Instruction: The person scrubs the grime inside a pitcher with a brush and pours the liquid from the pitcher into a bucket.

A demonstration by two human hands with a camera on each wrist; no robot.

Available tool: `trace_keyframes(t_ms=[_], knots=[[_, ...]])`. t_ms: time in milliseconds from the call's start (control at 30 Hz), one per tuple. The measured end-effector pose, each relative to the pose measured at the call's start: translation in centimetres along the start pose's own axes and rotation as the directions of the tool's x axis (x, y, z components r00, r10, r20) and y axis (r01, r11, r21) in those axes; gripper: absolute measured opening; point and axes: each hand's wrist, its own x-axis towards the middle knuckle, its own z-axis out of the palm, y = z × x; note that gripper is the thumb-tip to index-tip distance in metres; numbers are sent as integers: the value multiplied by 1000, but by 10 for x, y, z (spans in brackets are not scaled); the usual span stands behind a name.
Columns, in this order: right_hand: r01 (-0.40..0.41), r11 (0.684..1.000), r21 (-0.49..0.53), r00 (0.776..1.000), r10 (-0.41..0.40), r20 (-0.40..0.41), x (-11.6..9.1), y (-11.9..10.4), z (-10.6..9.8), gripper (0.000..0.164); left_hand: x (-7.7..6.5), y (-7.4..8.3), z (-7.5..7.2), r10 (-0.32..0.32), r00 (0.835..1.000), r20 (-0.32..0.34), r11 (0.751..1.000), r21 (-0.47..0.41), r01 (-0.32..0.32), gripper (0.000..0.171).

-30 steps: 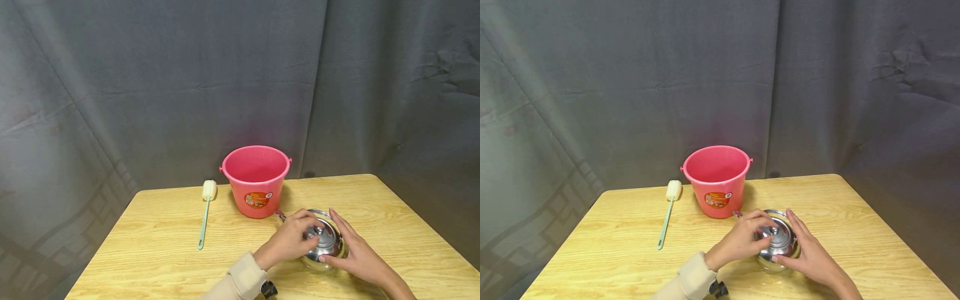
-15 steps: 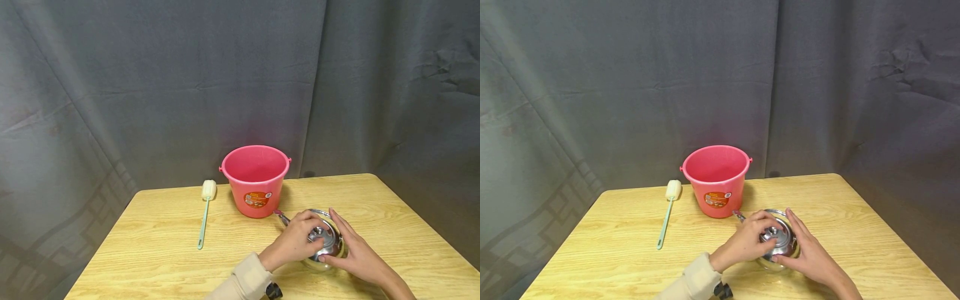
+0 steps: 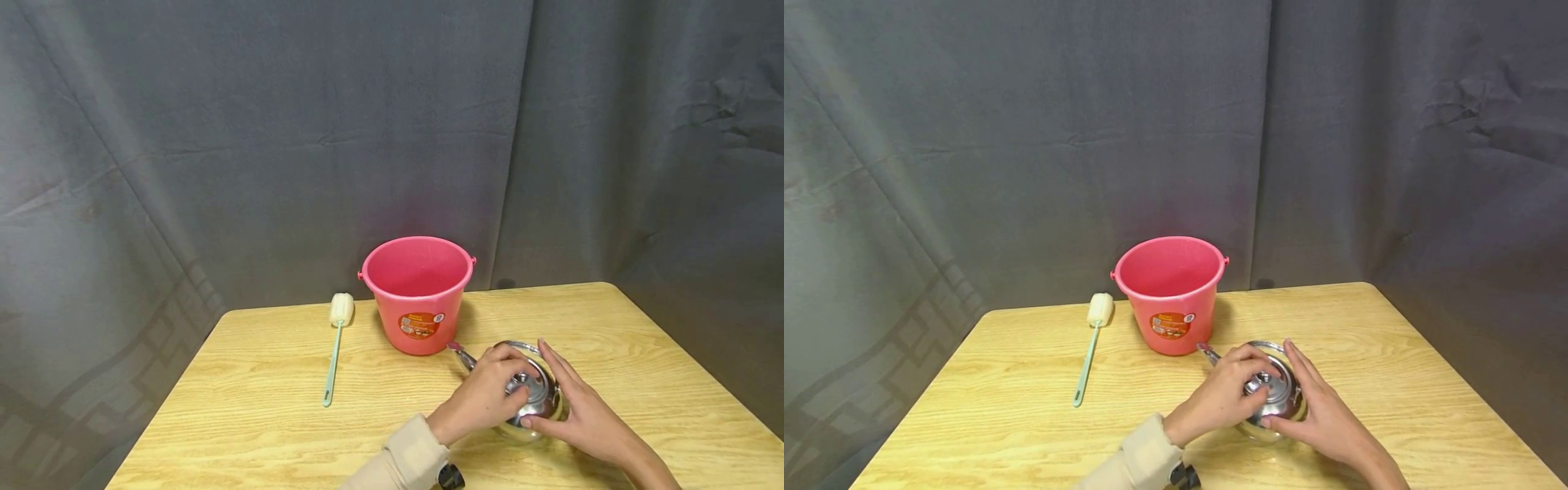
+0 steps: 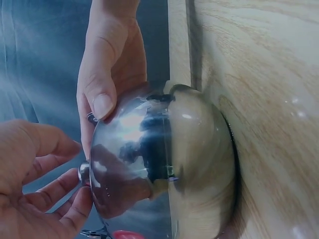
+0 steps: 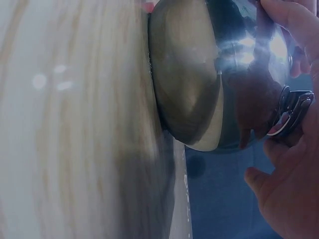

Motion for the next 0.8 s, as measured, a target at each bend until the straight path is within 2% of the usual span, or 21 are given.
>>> trace_keyframes(t_ms=[567, 800], knots=[[-16, 1000, 13, 1000, 16, 5, -1, 0, 1, 111, 3, -1, 7, 48, 999, -26, 997, 59, -46, 15], [-10, 1000, 17, 1000, 10, 2, 0, 0, 1, 111, 4, -2, 8, 63, 997, -39, 997, 52, -61, 17]])
